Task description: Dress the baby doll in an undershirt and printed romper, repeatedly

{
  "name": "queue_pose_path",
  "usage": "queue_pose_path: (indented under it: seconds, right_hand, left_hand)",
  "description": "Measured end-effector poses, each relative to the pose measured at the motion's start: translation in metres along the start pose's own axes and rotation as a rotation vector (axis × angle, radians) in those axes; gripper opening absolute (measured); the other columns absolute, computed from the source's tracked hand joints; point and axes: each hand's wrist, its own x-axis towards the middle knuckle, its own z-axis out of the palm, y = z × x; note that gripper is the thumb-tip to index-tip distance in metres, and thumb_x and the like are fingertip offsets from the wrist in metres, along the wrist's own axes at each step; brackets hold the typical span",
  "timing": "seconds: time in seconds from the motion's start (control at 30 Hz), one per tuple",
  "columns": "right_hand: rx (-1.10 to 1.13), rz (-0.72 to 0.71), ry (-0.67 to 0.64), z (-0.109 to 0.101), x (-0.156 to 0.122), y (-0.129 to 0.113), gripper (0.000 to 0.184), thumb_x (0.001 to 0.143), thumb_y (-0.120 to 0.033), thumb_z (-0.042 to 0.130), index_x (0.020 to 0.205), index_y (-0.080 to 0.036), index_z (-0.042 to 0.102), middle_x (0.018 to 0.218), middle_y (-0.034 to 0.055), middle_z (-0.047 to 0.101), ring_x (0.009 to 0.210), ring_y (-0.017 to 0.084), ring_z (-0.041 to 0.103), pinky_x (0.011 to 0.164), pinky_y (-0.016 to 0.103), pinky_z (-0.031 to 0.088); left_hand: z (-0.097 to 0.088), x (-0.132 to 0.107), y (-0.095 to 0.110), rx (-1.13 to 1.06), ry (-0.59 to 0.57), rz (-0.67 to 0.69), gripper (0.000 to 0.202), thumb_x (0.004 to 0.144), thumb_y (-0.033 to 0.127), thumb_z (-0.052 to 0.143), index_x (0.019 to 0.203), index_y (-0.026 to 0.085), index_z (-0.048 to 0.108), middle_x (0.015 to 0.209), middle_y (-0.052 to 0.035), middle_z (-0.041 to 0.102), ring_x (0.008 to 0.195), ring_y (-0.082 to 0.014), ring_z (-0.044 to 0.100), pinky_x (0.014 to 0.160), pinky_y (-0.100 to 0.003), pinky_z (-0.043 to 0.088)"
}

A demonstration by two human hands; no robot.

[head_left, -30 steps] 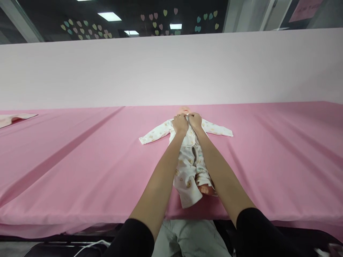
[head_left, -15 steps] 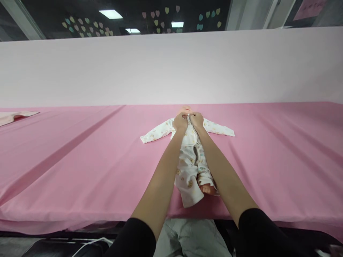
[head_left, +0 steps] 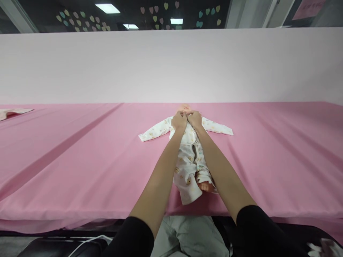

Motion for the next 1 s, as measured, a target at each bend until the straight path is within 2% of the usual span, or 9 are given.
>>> queue_pose_path:
  seconds: [0.27, 0.4, 0.53, 0.73, 0.9, 1.0]
  right_hand:
    - [-0.068, -0.006, -0.027, -0.002, -0.003, -0.004, 0.017, 0.077, -0.028, 0.057, 0.086, -0.02, 0.069, 0.09, 0.0042, 0.068, 0.085, 0.019, 0.062, 0.076, 0.027, 0.045]
    - [-0.119, -0.026, -0.038, 0.0, -0.001, -0.004, 0.019, 0.08, -0.025, 0.053, 0.089, -0.02, 0.068, 0.095, 0.0049, 0.068, 0.092, 0.02, 0.061, 0.081, 0.028, 0.044]
    - [-0.085, 0.023, -0.061, 0.002, 0.001, -0.002, 0.022, 0.082, -0.025, 0.049, 0.092, -0.02, 0.067, 0.099, 0.0048, 0.067, 0.095, 0.02, 0.06, 0.084, 0.029, 0.042]
    - [-0.004, 0.073, -0.102, 0.003, 0.005, 0.002, 0.021, 0.079, -0.023, 0.048, 0.084, -0.019, 0.068, 0.083, 0.0022, 0.068, 0.079, 0.017, 0.062, 0.071, 0.023, 0.044]
    - [-0.012, 0.102, 0.008, 0.001, 0.0, 0.002, 0.023, 0.08, -0.021, 0.046, 0.098, -0.016, 0.061, 0.098, 0.0064, 0.066, 0.09, 0.018, 0.059, 0.076, 0.024, 0.041]
    - [-0.014, 0.034, 0.041, -0.002, -0.013, 0.005, 0.02, 0.083, -0.025, 0.044, 0.093, -0.017, 0.059, 0.089, 0.0042, 0.065, 0.084, 0.017, 0.058, 0.075, 0.025, 0.04]
  left_hand:
    - [-0.001, 0.001, -0.004, -0.04, 0.014, -0.016, 0.02, 0.083, 0.028, 0.051, 0.101, 0.026, 0.06, 0.1, 0.0022, 0.07, 0.1, -0.0157, 0.061, 0.084, -0.026, 0.043]
    - [-0.002, 0.001, -0.004, -0.045, 0.007, -0.038, 0.017, 0.083, 0.027, 0.051, 0.097, 0.026, 0.059, 0.099, 0.0027, 0.07, 0.098, -0.0147, 0.062, 0.082, -0.025, 0.043]
    - [-0.002, 0.0, -0.004, -0.016, 0.019, -0.022, 0.017, 0.083, 0.025, 0.049, 0.098, 0.026, 0.058, 0.101, 0.0024, 0.069, 0.098, -0.0151, 0.061, 0.083, -0.026, 0.043]
    - [0.001, 0.002, -0.005, 0.063, 0.037, 0.046, 0.023, 0.084, 0.022, 0.044, 0.103, 0.026, 0.055, 0.1, -0.0009, 0.068, 0.1, -0.0168, 0.06, 0.084, -0.028, 0.043]
    - [0.0, -0.003, -0.005, 0.137, 0.038, 0.084, 0.027, 0.085, 0.018, 0.039, 0.105, 0.023, 0.056, 0.1, -0.0041, 0.067, 0.098, -0.0198, 0.06, 0.082, -0.03, 0.043]
    - [-0.004, -0.016, -0.006, 0.163, 0.051, 0.165, 0.031, 0.082, 0.013, 0.038, 0.108, 0.021, 0.055, 0.103, -0.0042, 0.066, 0.101, -0.0197, 0.057, 0.086, -0.029, 0.042]
